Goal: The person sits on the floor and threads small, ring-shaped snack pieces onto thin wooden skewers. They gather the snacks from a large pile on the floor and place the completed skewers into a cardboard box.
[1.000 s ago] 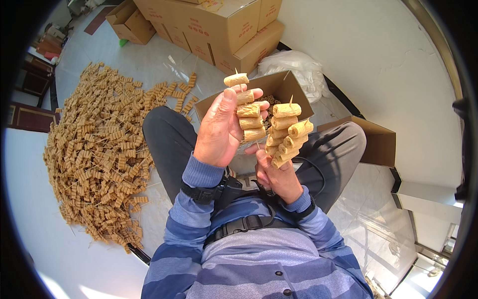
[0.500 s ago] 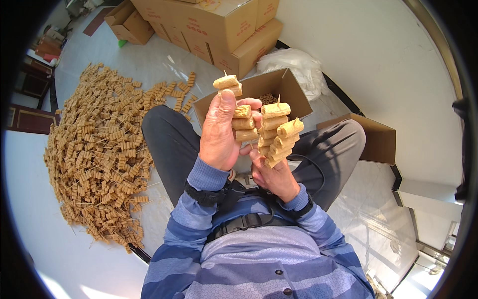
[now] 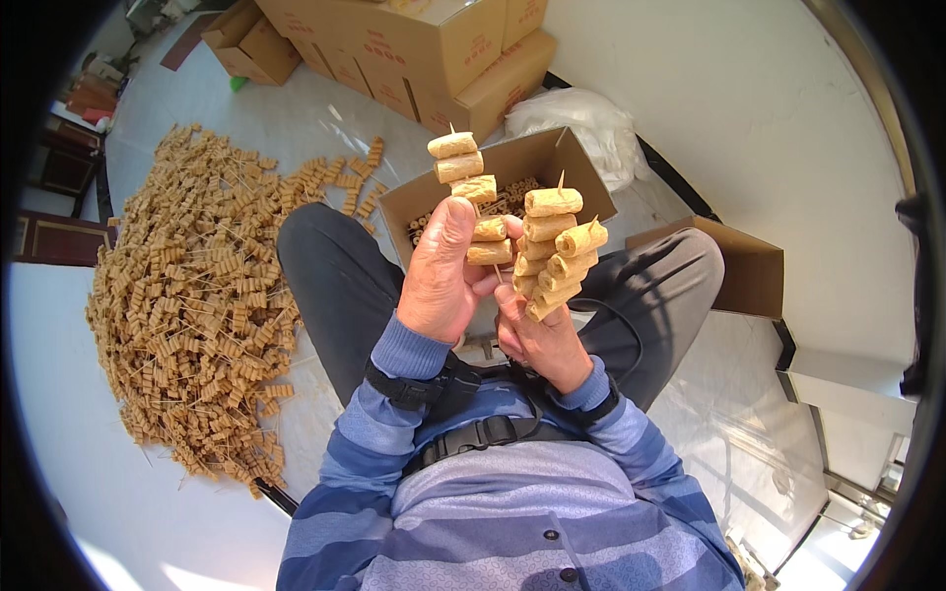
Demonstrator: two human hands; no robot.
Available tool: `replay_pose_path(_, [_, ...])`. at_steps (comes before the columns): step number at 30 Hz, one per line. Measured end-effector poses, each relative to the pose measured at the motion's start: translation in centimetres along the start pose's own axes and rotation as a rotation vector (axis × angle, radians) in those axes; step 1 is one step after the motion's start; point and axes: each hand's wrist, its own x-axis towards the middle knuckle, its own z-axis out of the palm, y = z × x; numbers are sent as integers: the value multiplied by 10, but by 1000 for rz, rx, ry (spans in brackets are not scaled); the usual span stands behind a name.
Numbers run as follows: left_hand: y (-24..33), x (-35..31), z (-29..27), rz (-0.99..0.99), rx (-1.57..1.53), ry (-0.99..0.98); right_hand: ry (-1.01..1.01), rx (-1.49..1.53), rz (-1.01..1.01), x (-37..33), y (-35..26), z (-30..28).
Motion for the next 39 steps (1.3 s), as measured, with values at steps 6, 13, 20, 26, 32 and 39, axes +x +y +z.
replay_pose_path(6, [-15,-3,-8,-15,59,-81,-7,-77,-65,3,4,-8])
replay_pose_path(13, [-15,0,-8,21,27,-38,-2,-131,-148,2,13,-9])
replay_pose_path(20, [-13,3,-10,-31,95,-109,83,-150,-102,1,6,-6])
replay_pose_path(26, [-11,21,-10,-38,208,-117,-49,-201,98,17,3,-24])
replay_pose_path(32, [5,96,-15,-95,675,-113,337,-131,-36,35,-40,-90])
replay_pose_path(39, [-42,168,-25,-197,810,-143,335,-257,38,53,-52,-145])
